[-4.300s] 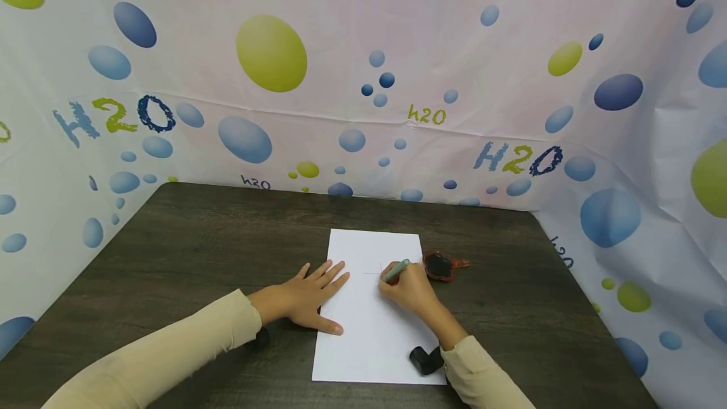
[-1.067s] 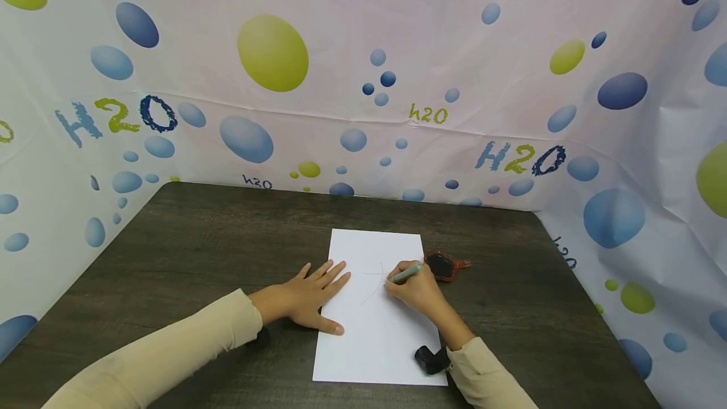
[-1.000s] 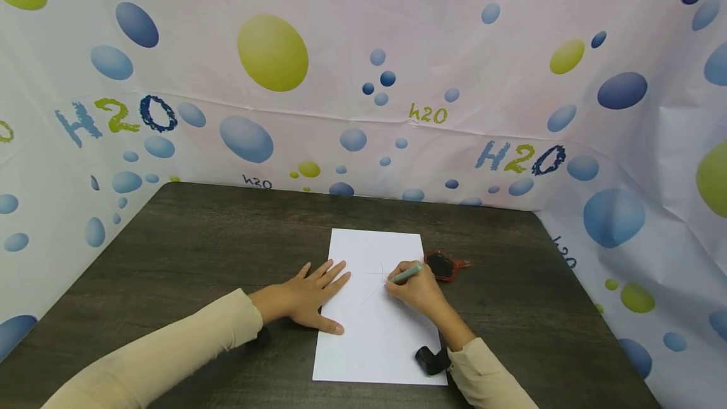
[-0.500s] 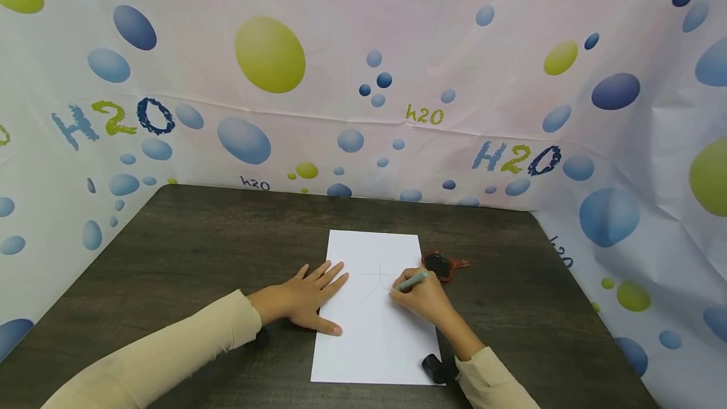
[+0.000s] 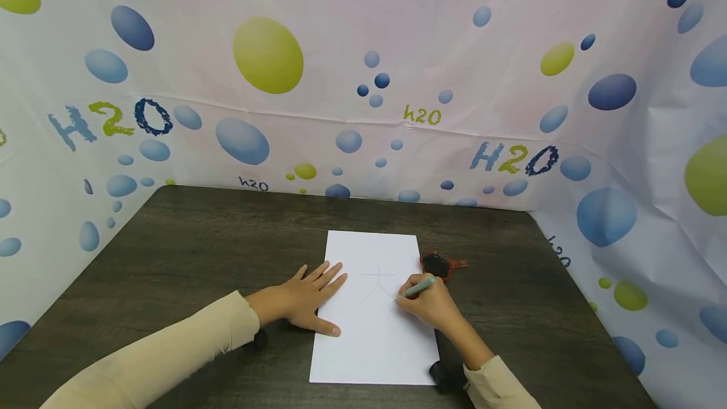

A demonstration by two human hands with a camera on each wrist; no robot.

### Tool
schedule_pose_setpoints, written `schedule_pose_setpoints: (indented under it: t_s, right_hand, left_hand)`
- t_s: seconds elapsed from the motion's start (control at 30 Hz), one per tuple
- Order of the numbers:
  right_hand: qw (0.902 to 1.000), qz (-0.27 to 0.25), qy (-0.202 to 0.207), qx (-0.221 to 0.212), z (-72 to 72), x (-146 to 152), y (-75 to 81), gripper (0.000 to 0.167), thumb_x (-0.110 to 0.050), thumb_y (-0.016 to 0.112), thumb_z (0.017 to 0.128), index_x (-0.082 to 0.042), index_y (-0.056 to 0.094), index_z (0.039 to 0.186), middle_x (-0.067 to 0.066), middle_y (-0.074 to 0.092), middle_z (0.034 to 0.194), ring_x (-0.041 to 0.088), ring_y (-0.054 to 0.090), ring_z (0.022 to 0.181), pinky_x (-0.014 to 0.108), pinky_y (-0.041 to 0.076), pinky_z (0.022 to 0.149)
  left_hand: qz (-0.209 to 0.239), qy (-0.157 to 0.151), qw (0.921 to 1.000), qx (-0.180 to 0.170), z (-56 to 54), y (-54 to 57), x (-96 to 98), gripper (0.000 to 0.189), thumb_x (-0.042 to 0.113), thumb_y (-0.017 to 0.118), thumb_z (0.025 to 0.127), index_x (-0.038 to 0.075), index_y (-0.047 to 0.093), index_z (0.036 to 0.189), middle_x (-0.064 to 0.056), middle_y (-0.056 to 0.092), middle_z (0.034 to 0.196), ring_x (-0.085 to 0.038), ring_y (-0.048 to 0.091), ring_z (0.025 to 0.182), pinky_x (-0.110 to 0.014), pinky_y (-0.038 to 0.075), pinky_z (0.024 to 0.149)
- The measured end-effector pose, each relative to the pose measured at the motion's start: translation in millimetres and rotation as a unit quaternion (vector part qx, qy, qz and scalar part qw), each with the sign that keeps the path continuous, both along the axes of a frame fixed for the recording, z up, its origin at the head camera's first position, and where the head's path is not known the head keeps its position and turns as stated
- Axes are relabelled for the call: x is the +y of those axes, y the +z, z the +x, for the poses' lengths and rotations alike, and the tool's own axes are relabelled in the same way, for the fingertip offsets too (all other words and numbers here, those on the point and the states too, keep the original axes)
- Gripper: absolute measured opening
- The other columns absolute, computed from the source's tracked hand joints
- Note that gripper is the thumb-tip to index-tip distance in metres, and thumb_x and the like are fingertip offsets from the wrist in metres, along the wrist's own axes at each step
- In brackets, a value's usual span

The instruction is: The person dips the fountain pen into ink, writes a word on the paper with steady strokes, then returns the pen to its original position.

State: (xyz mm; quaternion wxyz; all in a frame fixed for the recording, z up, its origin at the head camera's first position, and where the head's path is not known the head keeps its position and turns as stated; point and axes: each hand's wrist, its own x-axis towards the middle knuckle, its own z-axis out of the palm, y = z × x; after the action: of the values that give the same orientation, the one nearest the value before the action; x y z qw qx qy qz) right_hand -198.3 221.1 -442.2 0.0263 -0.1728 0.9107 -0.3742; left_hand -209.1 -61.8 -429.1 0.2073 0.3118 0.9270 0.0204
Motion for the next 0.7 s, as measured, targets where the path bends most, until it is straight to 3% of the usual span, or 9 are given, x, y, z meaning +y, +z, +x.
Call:
schedule_pose_setpoints:
  t_s: [0.7]
  right_hand:
    - [0.9998,-0.014,0.001,-0.015,7.0,6.8,2.0,0.005,-0.003,0.07,0.083,-0.003,0.068,0.078,-0.003,0.058,0.056,0.005,0.048,0.046,0.021,0.038,0.043]
  left_hand:
    - [0.0,-0.004,1.0,0.003,-0.1,-0.2,-1.4,0.104,0.076,0.051,0.08,0.02,0.009,0.156,-0.001,-0.005,0.162,-0.024,-0.004,0.148,-0.058,0.005,0.115]
